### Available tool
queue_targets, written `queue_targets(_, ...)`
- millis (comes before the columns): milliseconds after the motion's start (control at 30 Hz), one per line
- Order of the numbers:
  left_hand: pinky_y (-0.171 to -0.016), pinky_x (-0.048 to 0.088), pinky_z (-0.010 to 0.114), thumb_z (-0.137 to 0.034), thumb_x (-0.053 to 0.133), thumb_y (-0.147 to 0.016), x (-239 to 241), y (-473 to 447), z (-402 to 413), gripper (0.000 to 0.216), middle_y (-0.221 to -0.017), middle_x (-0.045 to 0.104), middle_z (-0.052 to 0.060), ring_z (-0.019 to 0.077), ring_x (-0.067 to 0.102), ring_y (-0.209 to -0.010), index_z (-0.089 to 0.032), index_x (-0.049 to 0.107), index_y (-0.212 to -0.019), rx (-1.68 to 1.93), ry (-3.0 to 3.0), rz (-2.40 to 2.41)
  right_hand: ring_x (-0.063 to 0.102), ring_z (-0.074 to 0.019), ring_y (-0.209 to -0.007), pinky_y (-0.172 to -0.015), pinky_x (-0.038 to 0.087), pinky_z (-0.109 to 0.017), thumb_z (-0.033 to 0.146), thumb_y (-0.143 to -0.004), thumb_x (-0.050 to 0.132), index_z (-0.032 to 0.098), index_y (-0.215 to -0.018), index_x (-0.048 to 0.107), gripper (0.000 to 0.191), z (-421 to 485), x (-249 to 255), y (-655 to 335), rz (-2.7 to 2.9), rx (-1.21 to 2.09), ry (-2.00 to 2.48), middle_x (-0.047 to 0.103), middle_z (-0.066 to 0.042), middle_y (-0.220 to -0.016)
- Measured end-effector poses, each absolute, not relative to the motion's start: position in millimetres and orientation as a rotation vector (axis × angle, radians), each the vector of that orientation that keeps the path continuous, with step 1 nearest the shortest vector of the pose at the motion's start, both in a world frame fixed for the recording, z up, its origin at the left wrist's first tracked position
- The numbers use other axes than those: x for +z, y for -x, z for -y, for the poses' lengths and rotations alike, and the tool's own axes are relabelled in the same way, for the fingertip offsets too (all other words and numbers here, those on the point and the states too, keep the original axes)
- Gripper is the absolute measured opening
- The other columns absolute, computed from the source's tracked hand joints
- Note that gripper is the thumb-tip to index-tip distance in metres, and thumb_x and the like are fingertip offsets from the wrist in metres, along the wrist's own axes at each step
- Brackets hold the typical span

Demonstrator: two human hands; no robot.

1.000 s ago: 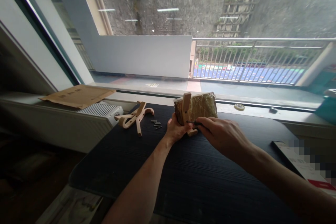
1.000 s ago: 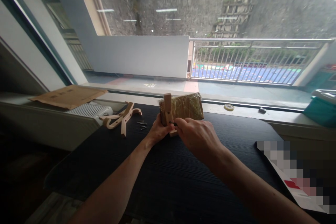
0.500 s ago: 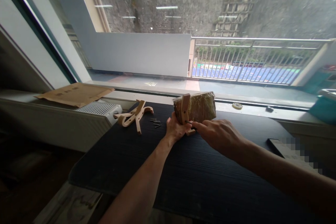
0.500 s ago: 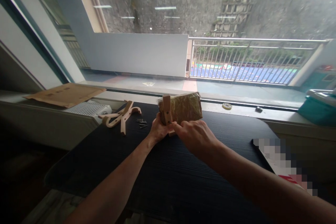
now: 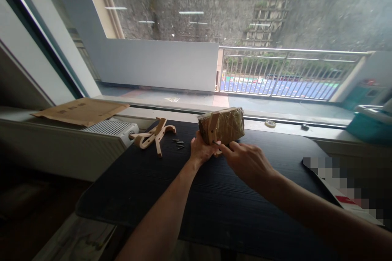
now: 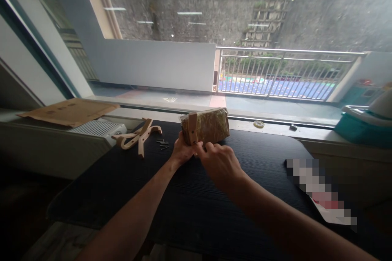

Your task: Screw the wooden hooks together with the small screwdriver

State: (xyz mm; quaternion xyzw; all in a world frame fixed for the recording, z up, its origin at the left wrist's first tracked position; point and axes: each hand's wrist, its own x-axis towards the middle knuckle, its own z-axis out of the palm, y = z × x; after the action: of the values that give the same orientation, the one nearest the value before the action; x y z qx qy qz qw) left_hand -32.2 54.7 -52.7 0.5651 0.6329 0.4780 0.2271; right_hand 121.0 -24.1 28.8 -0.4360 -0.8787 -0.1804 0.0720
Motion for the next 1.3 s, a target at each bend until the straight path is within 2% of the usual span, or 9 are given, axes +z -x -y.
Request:
queue_targets(200, -0.083, 0.047, 0.036, -0.041, 0.077, -0.057, -49.8, 32.4, -53.5, 0.053, -0.093, 0.068, 0.005, 0.0248, 0.064, -0.099, -0.021, 0.048, -0.097, 1.299, -1.546, -1.750, 0.064, -0.0208, -0.070, -0.054, 0.038, -0.030, 0.006, -0.087, 0.037, 0.007, -0.125, 0.055, 0.042, 15.4, 31.3, -117.0, 2.781, -0.662, 1.178, 0.069, -0.013, -0.084)
queue_targets(433, -0.081, 0.049, 0.035, -0.036, 0.077, -0.058, -49.1, 31.4, -50.9, 0.053, -0.093, 0.068, 0.003, 0.0233, 0.064, -0.095, -0.021, 0.047, -0.100, 1.349, -1.571, -1.725, 0.065, -0.0187, -0.076, -0.064, 0.043, -0.027, 0.036, -0.088, 0.044, 0.021, -0.099, 0.069, 0.031, 6.2, 3.6, -114.9, 1.938, 0.388, 1.550, 0.072, -0.005, -0.084)
queue_targets(567, -0.082, 0.048, 0.036, -0.040, 0.076, -0.059, -48.8, 30.4, -49.9, 0.054, -0.097, 0.067, 0.005, 0.0249, 0.064, -0.099, -0.022, 0.047, -0.102, 1.327, -1.584, -1.772, 0.065, -0.0173, -0.076, -0.062, 0.045, -0.026, 0.037, -0.088, 0.039, 0.020, -0.094, 0.069, 0.035, 4.8, -5.7, -115.9, 1.831, 0.539, 1.556, 0.072, -0.005, -0.085)
queue_targets(733, -0.084, 0.047, 0.037, -0.040, 0.078, -0.057, -48.4, 31.4, -50.3, 0.056, -0.093, 0.068, 0.004, 0.0252, 0.064, -0.098, -0.023, 0.046, -0.100, 1.318, -1.567, -1.755, 0.064, -0.0215, -0.070, -0.056, 0.040, -0.028, 0.033, -0.080, 0.054, 0.022, -0.120, 0.055, 0.042, 16.2, 14.2, -124.5, 2.130, 0.272, 1.567, 0.070, -0.003, -0.079)
queue_targets(900, -0.085, 0.046, 0.037, -0.040, 0.078, -0.057, -49.5, 31.3, -51.1, 0.056, -0.090, 0.068, 0.003, 0.0259, 0.064, -0.098, -0.023, 0.045, -0.099, 1.311, -1.566, -1.762, 0.064, -0.0190, -0.070, -0.050, 0.034, -0.027, 0.007, -0.086, 0.041, 0.017, -0.126, 0.051, 0.043, 22.0, 27.5, -126.1, 2.598, -0.402, 1.315, 0.067, -0.007, -0.090)
queue_targets(1033, -0.085, 0.047, 0.037, -0.041, 0.077, -0.058, -48.8, 32.1, -52.5, 0.055, -0.089, 0.068, 0.003, 0.0261, 0.064, -0.099, -0.023, 0.044, -0.099, 1.284, -1.569, -1.772, 0.063, -0.0211, -0.072, -0.053, 0.037, -0.030, 0.002, -0.086, 0.034, 0.007, -0.127, 0.051, 0.044, 18.6, 21.2, -120.8, 2.694, -0.546, 1.208, 0.067, -0.011, -0.086)
queue_targets(1133, -0.084, 0.047, 0.036, -0.041, 0.078, -0.057, -47.8, 34.4, -54.5, 0.056, -0.091, 0.067, 0.004, 0.0263, 0.063, -0.101, -0.023, 0.045, -0.098, 1.270, -1.578, -1.787, 0.064, -0.0207, -0.073, -0.059, 0.040, -0.030, 0.013, -0.090, 0.036, 0.011, -0.123, 0.056, 0.039, 14.3, 11.2, -115.8, 2.508, -0.246, 1.301, 0.069, -0.010, -0.087)
queue_targets(1233, -0.084, 0.048, 0.036, -0.042, 0.077, -0.057, -48.3, 36.2, -56.2, 0.056, -0.096, 0.067, 0.006, 0.0261, 0.063, -0.100, -0.022, 0.046, -0.099, 1.259, -1.613, -1.805, 0.062, -0.0207, -0.080, -0.065, 0.041, -0.029, 0.030, -0.085, 0.049, 0.017, -0.107, 0.067, 0.030, 6.5, 0.2, -111.9, 1.938, 0.447, 1.450, 0.070, -0.009, -0.090)
queue_targets(1300, -0.083, 0.049, 0.036, -0.042, 0.076, -0.057, -50.3, 36.2, -56.5, 0.057, -0.097, 0.066, 0.006, 0.0260, 0.064, -0.099, -0.022, 0.046, -0.101, 1.271, -1.631, -1.814, 0.060, -0.0177, -0.069, -0.056, 0.040, -0.026, 0.039, -0.081, 0.052, 0.016, -0.096, 0.069, 0.032, 0.2, -6.4, -112.8, 1.600, 0.844, 1.459, 0.068, -0.006, -0.077)
